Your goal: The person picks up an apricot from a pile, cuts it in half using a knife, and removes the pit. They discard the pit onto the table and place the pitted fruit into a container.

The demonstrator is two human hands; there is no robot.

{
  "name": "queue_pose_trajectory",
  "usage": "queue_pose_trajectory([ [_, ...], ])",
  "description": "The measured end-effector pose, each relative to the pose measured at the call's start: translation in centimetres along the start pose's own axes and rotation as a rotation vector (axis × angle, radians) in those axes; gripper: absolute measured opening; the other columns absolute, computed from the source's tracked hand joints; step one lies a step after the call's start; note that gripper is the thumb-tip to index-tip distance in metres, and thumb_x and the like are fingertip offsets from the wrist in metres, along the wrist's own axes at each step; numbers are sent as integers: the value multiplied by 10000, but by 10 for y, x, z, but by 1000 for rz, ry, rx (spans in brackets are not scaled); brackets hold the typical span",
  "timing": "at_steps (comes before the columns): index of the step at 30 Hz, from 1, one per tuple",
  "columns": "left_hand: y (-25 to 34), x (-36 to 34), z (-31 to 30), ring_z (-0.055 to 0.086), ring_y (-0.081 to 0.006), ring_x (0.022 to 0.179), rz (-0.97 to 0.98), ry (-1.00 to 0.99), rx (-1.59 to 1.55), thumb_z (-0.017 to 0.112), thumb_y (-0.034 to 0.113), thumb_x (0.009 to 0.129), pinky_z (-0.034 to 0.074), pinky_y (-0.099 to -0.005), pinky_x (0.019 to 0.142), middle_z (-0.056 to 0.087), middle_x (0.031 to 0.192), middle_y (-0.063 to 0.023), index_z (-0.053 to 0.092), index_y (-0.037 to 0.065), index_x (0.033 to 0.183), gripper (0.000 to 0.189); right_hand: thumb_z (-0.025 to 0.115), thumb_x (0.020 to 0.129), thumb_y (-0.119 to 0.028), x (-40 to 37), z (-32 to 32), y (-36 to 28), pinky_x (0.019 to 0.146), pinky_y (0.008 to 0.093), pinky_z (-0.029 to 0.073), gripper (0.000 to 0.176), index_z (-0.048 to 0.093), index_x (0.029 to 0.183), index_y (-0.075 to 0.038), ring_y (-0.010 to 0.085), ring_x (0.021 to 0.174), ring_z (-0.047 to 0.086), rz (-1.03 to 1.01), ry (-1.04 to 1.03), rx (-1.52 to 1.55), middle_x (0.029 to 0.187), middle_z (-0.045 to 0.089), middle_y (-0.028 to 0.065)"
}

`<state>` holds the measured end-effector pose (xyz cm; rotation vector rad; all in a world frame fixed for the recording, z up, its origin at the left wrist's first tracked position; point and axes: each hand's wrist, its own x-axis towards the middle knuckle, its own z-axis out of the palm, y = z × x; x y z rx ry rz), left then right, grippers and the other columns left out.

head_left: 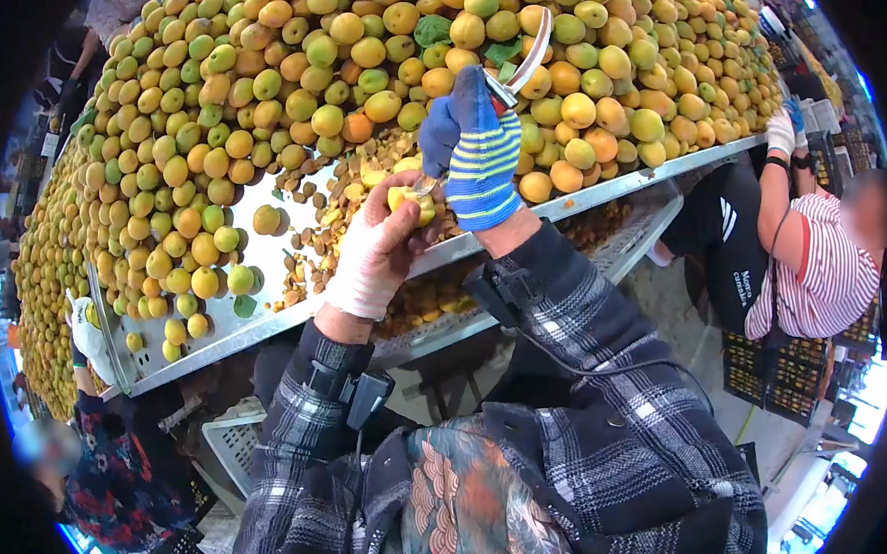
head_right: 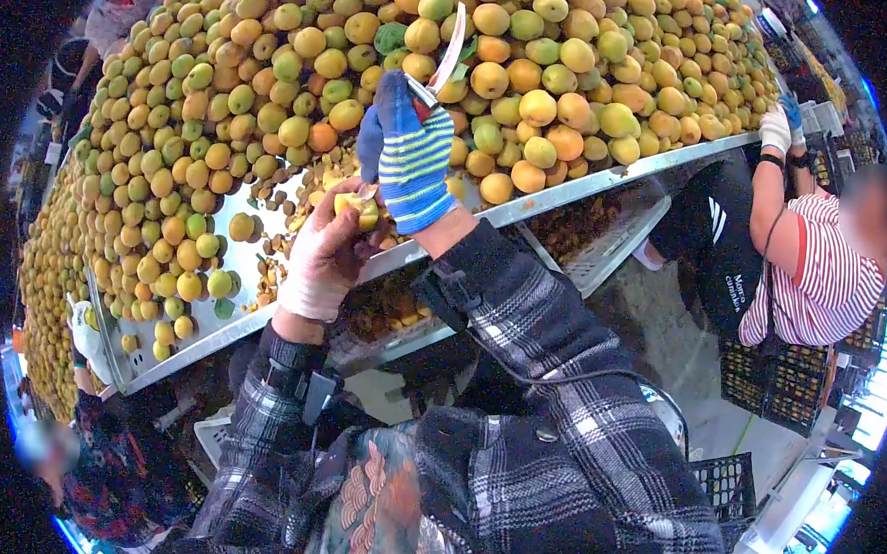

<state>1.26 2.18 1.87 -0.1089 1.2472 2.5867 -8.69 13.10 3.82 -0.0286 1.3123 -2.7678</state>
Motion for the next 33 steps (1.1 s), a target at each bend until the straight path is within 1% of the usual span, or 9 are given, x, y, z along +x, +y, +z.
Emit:
queue_pose_trajectory([
  [2,0,0,-1,452,-124,662,30,15,-84,543,316,941,330,-213,565,580,1020,-94,440,58,1238,407,595,902,-446,1,-5,5,362,235,243,457,403,607,-154,47,392,350,-83,16,-67,503,365,-69],
  [6,-6,6,-14,449,-125,633,-8,118,-314,529,379,944,333,-215,544,609,1006,-109,497,69,1121,358,615,880,-466,-4,4,-23,350,227,260,453,438,595,-162,58,375,372,180,-53,20,463,373,-57],
  [10,-4,16,-31,499,-125,697,-4,205,-425,560,421,919,369,-220,535,603,996,-91,514,79,1075,378,632,874,-455,-12,10,-7,387,231,303,372,521,767,-116,38,480,419,71,-52,-441,585,480,-57],
  [12,-4,18,-41,507,-125,734,6,203,-479,572,422,911,393,-219,552,596,985,-92,510,76,1132,416,623,882,-450,-20,5,-8,430,250,337,381,532,774,-96,47,524,434,232,-182,-439,609,489,-48],
  [17,8,22,-42,548,-157,703,109,229,-483,526,484,911,466,-239,573,605,976,-86,516,71,1184,495,544,912,-449,-26,-18,16,577,464,433,451,562,811,-10,439,678,562,-185,-416,-1046,684,577,239],
  [26,11,23,-49,617,-210,764,14,504,-309,492,600,878,526,-336,676,644,877,-85,581,59,1064,580,507,921,-430,-44,-12,10,567,483,471,454,566,1106,-19,396,645,608,-182,-610,-1476,665,604,219],
  [30,20,20,-29,591,-201,823,181,398,-270,539,595,848,498,-327,766,612,900,-84,550,44,1050,587,503,923,-426,-49,-4,8,563,475,475,473,537,1198,-42,386,646,612,-194,-570,-1520,691,616,211],
  [31,21,20,-26,585,-199,838,187,414,-305,554,581,847,489,-325,772,602,901,-74,551,47,1051,572,564,902,-395,-50,-2,7,530,479,445,368,529,858,-32,396,620,594,-250,-532,-1457,626,584,200],
  [33,22,21,-25,579,-197,853,196,427,-337,568,567,846,480,-322,777,593,901,-64,551,50,1052,557,568,901,-390,-52,-1,7,527,477,444,363,526,858,-32,394,618,594,-281,-508,-1432,622,582,198],
])
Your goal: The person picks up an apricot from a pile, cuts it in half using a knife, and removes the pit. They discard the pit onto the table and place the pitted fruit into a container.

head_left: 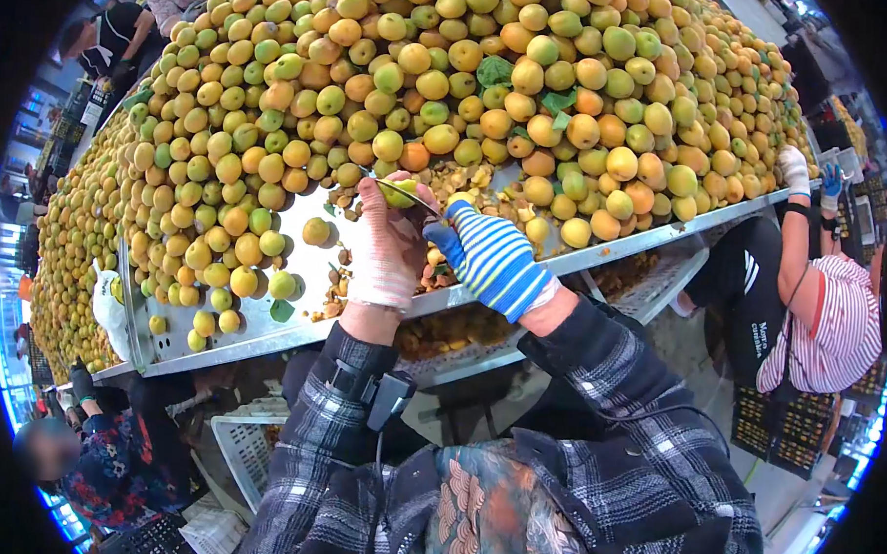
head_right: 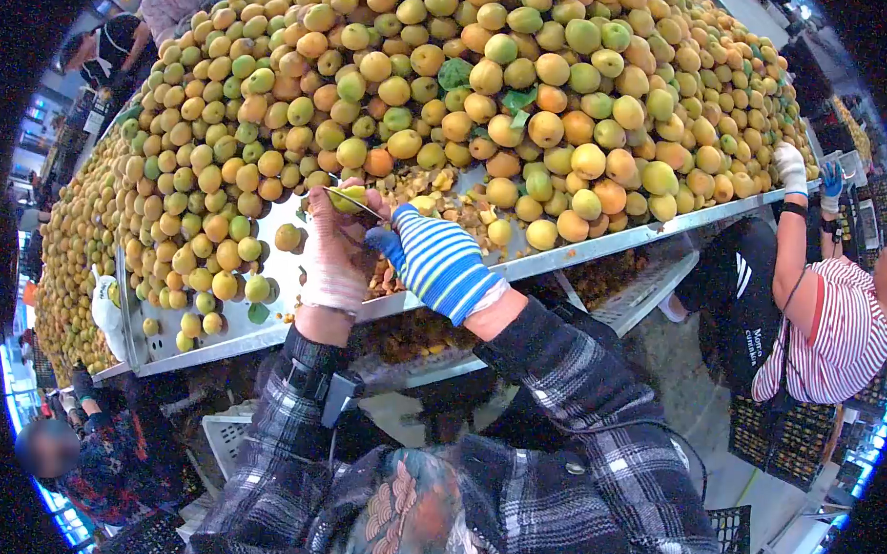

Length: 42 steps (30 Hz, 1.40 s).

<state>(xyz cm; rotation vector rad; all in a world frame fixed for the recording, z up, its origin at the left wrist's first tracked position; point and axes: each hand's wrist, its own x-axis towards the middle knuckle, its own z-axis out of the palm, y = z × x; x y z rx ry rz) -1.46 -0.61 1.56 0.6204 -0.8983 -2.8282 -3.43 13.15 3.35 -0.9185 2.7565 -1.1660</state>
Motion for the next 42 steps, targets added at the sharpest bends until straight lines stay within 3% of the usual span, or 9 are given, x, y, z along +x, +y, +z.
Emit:
queue_pose_trajectory([
  [12,-3,0,0,596,-226,886,-10,-57,-51,550,583,856,485,-338,831,616,943,-103,527,22,1091,609,542,927,-334,-1,-2,-2,521,470,435,317,538,963,-18,393,606,588,70,51,29,604,565,208],
  [21,-7,3,-5,605,-230,968,64,-74,168,540,599,854,486,-363,874,630,1061,-101,544,7,1125,650,554,919,-285,0,5,6,557,454,472,294,535,1066,-30,381,673,621,97,-33,-16,709,617,209],
  [23,-6,-2,2,630,-239,906,119,-54,107,571,442,906,515,-359,819,634,988,-139,523,13,1099,473,554,919,-280,0,6,6,562,452,479,297,528,1083,-34,376,683,627,103,-58,-46,720,625,204],
  [27,-7,-5,3,641,-232,872,187,-54,203,561,391,926,525,-343,807,640,967,-134,527,10,1086,415,557,911,-313,4,11,4,567,444,495,322,523,1071,-35,353,672,637,94,-77,-130,716,637,188],
  [29,-10,-6,2,643,-206,851,261,-52,279,550,399,933,522,-310,766,652,921,-113,557,5,1031,406,524,904,-344,7,9,0,571,478,504,358,527,955,11,368,633,640,148,-137,-120,676,634,206],
  [34,-8,-7,0,635,-181,890,250,95,483,474,485,947,487,-287,809,666,933,-74,606,11,1012,496,551,908,-318,8,11,-6,592,464,493,408,528,1188,-22,362,654,632,174,-176,-107,680,628,196],
  [36,-8,-4,-2,636,-177,882,218,184,484,454,490,953,487,-285,799,670,945,-73,607,14,1011,504,549,908,-321,8,14,-3,589,464,493,402,535,1176,-22,362,650,631,144,-145,-84,679,627,198],
  [39,-4,0,-4,626,-208,962,139,48,506,418,527,953,474,-315,869,665,1010,-107,609,9,999,554,536,915,-335,9,11,-2,573,471,485,388,558,1127,-11,372,634,621,157,-145,-35,671,619,209],
  [42,-3,-1,4,591,-268,1069,144,-107,404,386,558,948,445,-364,953,638,1094,-152,573,-1,1063,601,508,929,-373,10,14,5,553,487,468,382,560,955,5,396,625,602,127,-116,-55,653,601,225],
])
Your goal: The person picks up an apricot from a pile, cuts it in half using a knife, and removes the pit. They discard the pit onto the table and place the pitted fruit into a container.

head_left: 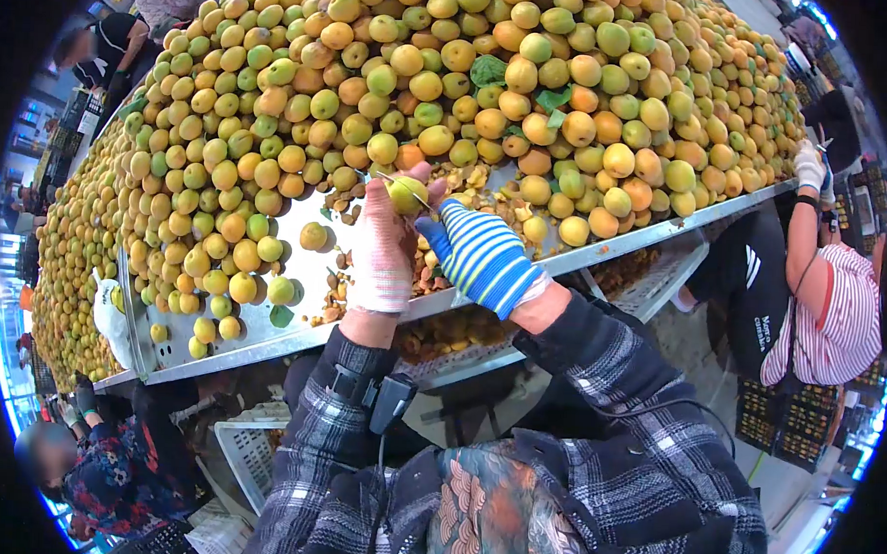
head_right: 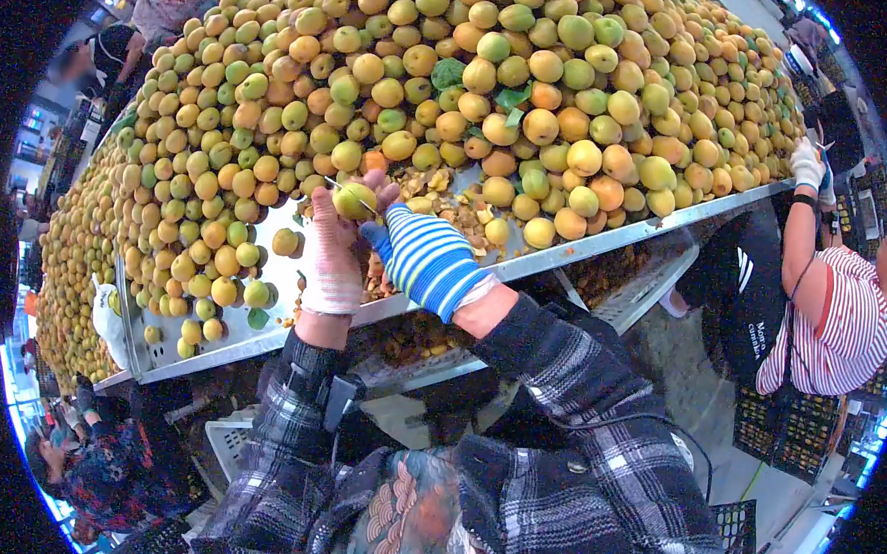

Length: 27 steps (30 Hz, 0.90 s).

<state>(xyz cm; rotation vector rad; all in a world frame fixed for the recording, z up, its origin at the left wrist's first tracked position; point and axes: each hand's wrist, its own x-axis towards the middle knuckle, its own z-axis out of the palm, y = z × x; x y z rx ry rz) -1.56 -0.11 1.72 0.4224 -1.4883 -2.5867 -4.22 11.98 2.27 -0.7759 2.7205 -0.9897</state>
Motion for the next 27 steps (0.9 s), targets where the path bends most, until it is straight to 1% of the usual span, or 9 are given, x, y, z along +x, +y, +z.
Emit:
queue_pose_trajectory([
  [2,6,-3,11,579,-299,1081,75,-45,-226,448,486,952,447,-385,962,617,1106,-195,498,-28,1164,558,505,930,-376,-1,2,3,553,487,469,382,557,935,3,393,625,604,-17,18,-5,654,602,225],
  [5,0,-1,5,574,-342,1090,17,-93,-211,469,480,943,445,-421,973,615,1104,-209,455,-24,1175,554,505,929,-375,-2,0,3,557,483,474,378,562,925,-1,386,626,610,-20,25,-16,655,605,221],
  [6,-1,-2,5,555,-340,1123,-6,-80,-198,450,525,933,401,-422,1018,600,1150,-210,473,2,1132,560,506,927,-369,-3,-1,1,558,481,476,372,566,929,-2,385,622,611,-19,12,-1,655,606,216],
  [15,9,-4,8,584,-338,1072,-110,111,-253,452,529,930,423,-416,981,629,1078,-236,495,1,1080,550,508,927,-320,-3,2,-2,604,482,471,326,581,960,-4,376,681,613,2,-105,17,741,619,216],
  [19,10,-5,1,583,-341,1073,-56,56,-141,419,532,943,429,-422,978,629,1075,-247,496,-13,1084,569,474,946,-242,-4,21,4,597,459,475,234,600,1007,-54,369,695,604,-182,-15,86,785,613,189],
  [20,8,-2,-4,589,-339,1063,-18,-23,-68,379,550,949,441,-415,968,628,1068,-253,479,-17,1102,596,457,941,-225,-4,23,1,573,442,473,223,598,956,-52,362,663,604,-212,22,292,731,605,160],
  [23,17,-8,5,592,-338,1057,46,12,-66,361,567,947,444,-411,974,629,1060,-252,465,-16,1112,615,490,900,-177,-2,31,-2,526,416,468,162,568,966,-52,345,607,595,-325,105,290,688,594,129],
  [24,17,-7,4,591,-338,1059,52,-5,-96,386,557,944,440,-417,985,631,1054,-246,463,-9,1117,597,539,828,-106,-2,8,-15,484,393,458,219,515,1040,-53,315,560,588,68,-295,645,652,575,109],
  [27,13,-2,-1,622,-343,994,-25,-20,-289,467,554,914,467,-415,956,647,994,-231,480,4,1081,575,517,891,-206,3,20,-5,464,371,439,165,551,924,-48,260,528,565,-125,-151,471,613,548,86],
])
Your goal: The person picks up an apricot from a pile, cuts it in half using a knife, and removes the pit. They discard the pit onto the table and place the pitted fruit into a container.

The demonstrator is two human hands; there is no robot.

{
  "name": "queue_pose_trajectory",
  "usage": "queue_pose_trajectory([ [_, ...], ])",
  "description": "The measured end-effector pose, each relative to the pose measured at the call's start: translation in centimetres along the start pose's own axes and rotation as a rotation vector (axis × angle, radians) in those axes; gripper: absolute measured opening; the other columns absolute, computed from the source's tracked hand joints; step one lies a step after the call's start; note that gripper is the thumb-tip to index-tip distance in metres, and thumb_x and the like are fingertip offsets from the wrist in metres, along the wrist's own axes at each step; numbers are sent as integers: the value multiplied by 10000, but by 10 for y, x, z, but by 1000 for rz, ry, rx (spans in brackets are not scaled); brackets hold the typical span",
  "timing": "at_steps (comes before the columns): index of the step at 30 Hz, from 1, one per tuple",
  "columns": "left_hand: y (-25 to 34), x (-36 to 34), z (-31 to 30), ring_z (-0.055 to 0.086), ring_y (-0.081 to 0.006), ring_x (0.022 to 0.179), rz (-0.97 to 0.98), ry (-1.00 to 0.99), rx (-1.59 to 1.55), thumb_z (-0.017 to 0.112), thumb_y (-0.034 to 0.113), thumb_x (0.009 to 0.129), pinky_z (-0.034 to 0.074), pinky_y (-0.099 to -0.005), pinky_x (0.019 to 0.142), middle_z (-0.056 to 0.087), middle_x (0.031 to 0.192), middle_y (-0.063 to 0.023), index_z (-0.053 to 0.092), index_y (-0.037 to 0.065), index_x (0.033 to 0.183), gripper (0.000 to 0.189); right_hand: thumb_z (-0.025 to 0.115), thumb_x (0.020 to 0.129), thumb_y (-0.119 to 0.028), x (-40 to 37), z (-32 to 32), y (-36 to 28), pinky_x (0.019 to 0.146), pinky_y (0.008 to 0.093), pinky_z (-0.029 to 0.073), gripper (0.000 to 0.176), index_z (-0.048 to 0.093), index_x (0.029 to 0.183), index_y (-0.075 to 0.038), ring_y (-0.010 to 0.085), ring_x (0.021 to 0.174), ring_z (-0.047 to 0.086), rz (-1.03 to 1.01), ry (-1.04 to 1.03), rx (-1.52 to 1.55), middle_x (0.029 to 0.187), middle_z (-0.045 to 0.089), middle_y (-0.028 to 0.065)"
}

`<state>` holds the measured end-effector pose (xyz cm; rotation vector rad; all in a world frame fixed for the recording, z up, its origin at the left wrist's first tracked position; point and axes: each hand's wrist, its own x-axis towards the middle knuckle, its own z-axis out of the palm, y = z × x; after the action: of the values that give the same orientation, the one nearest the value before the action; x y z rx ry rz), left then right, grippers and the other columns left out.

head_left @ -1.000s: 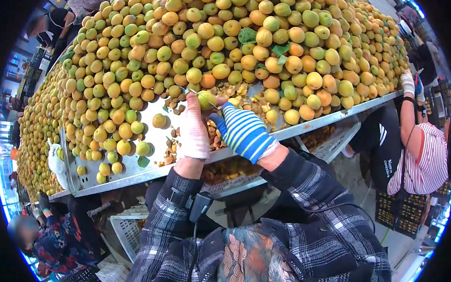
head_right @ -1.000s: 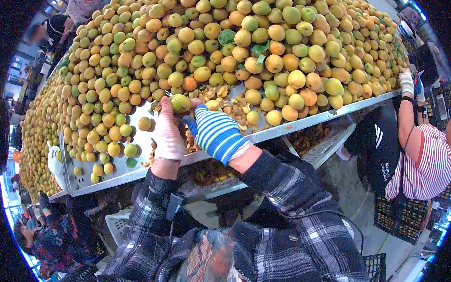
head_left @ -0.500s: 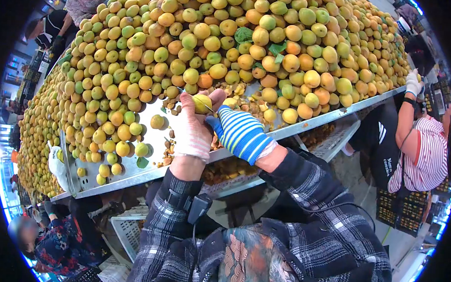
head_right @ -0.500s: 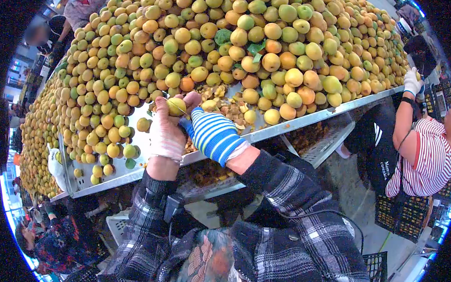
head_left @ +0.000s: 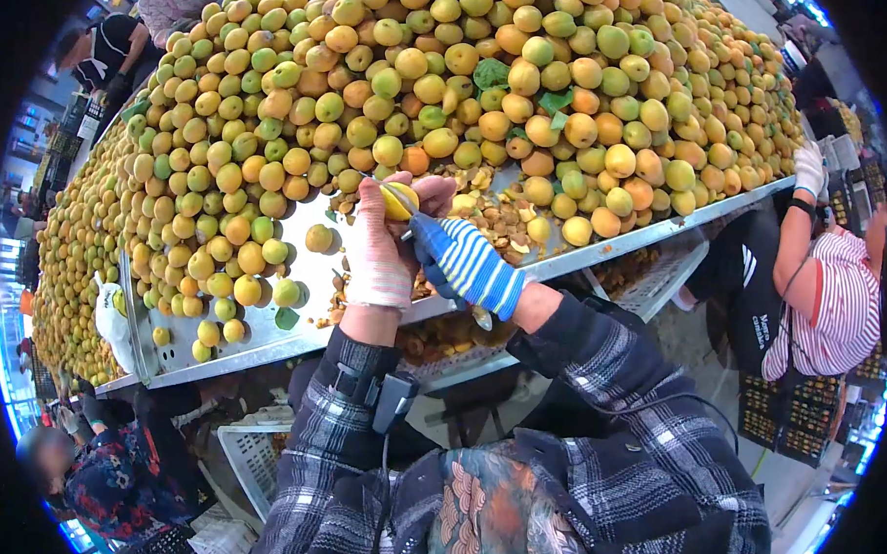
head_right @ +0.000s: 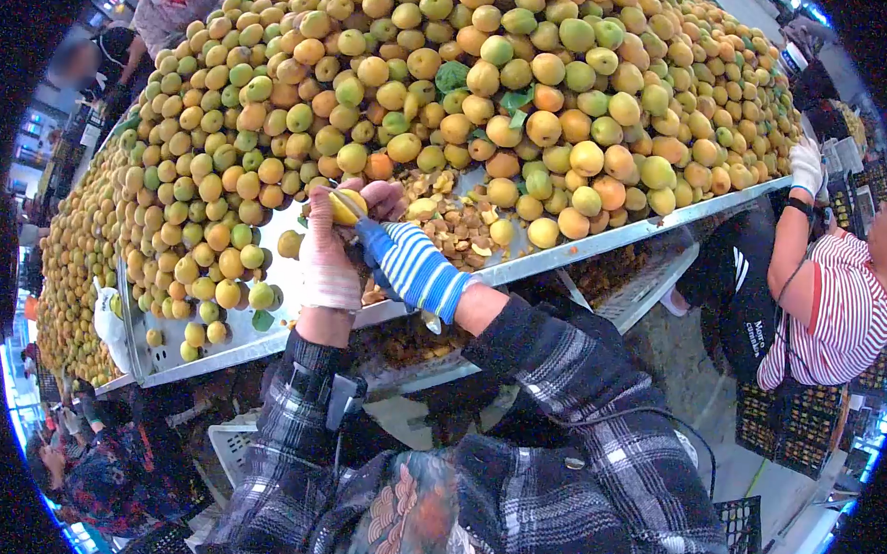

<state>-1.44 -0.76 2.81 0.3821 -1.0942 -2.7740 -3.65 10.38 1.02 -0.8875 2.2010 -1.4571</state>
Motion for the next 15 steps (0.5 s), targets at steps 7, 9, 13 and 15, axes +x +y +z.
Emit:
queue_pose_trajectory([
  [7,8,15,-34,595,-288,962,-170,1,-287,591,376,895,509,-374,814,621,1004,-146,543,-36,1044,441,501,952,-379,-1,-32,12,439,262,351,353,589,895,-42,77,501,451,-173,156,92,583,461,-11],
  [9,5,17,-42,607,-305,879,-280,-2,-480,602,339,899,525,-361,747,624,946,-148,528,-32,1090,424,585,920,-284,-1,-38,8,432,204,325,214,608,909,-71,17,517,437,201,350,585,625,489,-67],
  [13,-19,16,-42,625,-251,839,-237,57,-277,620,444,866,533,-312,647,634,950,-112,527,1,1108,513,678,847,-270,2,-46,6,588,323,479,285,636,879,10,142,629,596,63,482,212,720,656,104],
  [15,-21,13,-33,625,-232,814,-238,76,-210,618,466,860,535,-304,638,632,927,-96,537,14,1098,516,679,842,-288,1,-46,6,614,343,497,308,624,874,13,197,658,634,72,468,172,741,665,141],
])
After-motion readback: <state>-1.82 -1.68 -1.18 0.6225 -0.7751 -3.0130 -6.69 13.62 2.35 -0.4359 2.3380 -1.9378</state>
